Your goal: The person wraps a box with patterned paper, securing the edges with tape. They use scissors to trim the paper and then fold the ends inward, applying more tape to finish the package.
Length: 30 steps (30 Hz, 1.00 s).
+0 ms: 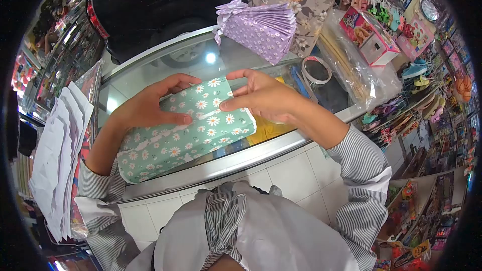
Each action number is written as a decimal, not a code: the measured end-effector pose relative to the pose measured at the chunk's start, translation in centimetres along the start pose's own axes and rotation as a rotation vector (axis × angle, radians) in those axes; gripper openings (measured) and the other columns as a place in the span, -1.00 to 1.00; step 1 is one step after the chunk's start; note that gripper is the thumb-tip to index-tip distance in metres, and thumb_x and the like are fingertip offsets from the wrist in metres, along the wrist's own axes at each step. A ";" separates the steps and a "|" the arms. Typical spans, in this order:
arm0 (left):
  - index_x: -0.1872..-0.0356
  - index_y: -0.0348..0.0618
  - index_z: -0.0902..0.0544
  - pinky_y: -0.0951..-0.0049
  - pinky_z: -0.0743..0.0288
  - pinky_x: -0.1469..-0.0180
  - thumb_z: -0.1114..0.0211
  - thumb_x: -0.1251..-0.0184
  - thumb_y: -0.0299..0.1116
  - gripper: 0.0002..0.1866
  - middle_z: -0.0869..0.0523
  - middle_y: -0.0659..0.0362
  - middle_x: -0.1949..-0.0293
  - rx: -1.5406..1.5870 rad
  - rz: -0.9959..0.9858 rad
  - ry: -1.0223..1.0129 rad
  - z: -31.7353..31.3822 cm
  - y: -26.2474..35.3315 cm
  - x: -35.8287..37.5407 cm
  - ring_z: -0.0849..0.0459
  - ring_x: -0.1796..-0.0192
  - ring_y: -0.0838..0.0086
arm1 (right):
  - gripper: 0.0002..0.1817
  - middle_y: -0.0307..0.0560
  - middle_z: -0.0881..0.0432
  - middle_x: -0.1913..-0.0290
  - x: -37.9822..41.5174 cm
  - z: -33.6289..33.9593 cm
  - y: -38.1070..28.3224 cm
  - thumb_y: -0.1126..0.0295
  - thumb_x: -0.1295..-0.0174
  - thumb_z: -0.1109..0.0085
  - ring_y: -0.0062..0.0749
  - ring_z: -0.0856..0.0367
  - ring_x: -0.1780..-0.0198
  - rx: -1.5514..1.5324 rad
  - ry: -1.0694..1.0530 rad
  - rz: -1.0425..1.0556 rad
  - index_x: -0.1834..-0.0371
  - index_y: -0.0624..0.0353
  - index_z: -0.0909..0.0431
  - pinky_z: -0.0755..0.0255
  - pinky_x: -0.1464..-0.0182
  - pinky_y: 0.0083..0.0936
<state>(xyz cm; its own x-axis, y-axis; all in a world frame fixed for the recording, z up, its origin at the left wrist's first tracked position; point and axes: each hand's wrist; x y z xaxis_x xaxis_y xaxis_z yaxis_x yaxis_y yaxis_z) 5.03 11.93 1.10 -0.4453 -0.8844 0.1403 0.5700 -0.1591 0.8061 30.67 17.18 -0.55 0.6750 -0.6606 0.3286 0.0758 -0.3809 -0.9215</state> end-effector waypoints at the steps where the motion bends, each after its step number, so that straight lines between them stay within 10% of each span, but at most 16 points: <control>1: -0.30 -0.05 -0.40 0.38 -0.29 -0.28 -0.55 0.01 -0.29 -0.23 -0.56 0.14 -0.10 -0.004 -0.013 -0.015 0.3 -0.1 0.1 -0.49 -0.18 0.42 | -0.25 0.19 -0.64 0.04 0.1 0.0 0.0 0.63 -0.09 -0.33 -0.28 -0.70 0.06 0.015 0.004 0.005 -0.32 0.33 -0.11 -0.62 0.03 -0.41; 13: -0.35 -0.07 -0.36 0.32 -0.22 -0.38 -0.49 -0.09 -0.25 -0.24 -0.48 0.15 -0.27 -0.209 -0.147 -0.080 3.0 0.2 2.9 -0.41 -0.32 0.37 | -0.30 0.12 -0.53 -0.08 -0.3 1.5 1.1 0.42 -0.25 -0.23 -0.33 -0.64 0.03 -0.103 -0.087 0.062 -0.36 0.27 -0.05 -0.59 0.00 -0.42; 16: -0.31 -0.11 -0.39 0.32 -0.32 -0.31 -0.34 -0.26 -0.14 -0.38 -0.50 0.08 -0.24 -0.240 -0.203 0.048 3.3 0.6 4.4 -0.44 -0.30 0.33 | -0.39 0.05 -0.45 -0.15 2.0 0.1 0.2 0.30 -0.29 -0.17 -0.24 -0.52 -0.10 0.149 0.211 0.279 -0.34 0.23 -0.15 -0.45 -0.11 -0.32; 19: -0.30 -0.11 -0.37 0.28 -0.42 -0.19 -0.15 -0.42 -0.09 -0.47 -0.59 -0.04 -0.10 -0.381 -0.162 0.080 2.3 -0.5 5.9 -0.56 -0.17 0.21 | -0.44 0.00 -0.40 -0.22 4.1 -2.2 0.7 0.22 -0.26 -0.17 -0.12 -0.35 -0.22 1.276 0.464 1.024 -0.27 0.20 -0.31 -0.24 -0.19 -0.18; 26: -0.35 -0.01 -0.26 0.09 -0.46 0.17 0.04 -0.51 -0.03 -0.50 -0.65 -0.20 0.43 -0.569 0.190 0.310 -1.1 0.7 9.1 -0.65 0.32 -0.07 | -0.41 -0.05 -0.44 -0.21 2.2 -8.3 5.0 0.00 -0.21 -0.20 -0.10 -0.36 -0.23 1.477 0.203 1.111 -0.18 0.18 -0.45 -0.12 -0.17 -0.11; 30: -0.38 -0.01 -0.22 0.26 -0.50 0.14 0.05 -0.52 -0.06 -0.49 -0.63 -0.10 0.34 -0.267 0.421 0.384 -3.0 2.9 10.4 -0.65 0.29 0.19 | -0.41 0.02 -0.45 -0.20 -0.2 -7.6 2.9 -0.10 -0.30 -0.05 -0.09 -0.34 -0.30 1.428 0.056 1.008 -0.17 0.17 -0.46 -0.01 -0.34 0.01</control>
<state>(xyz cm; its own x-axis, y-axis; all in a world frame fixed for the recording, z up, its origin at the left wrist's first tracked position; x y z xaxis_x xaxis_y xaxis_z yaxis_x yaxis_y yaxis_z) 4.08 0.93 3.23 0.1063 -0.9817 0.1577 0.8172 0.1766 0.5486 25.21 11.31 -1.67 0.8391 -0.2911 -0.4596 0.2302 0.9554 -0.1848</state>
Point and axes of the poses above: each hand's wrist, its own x-axis away from the middle knuckle, its own z-axis out of the back of the hand, y = z × x
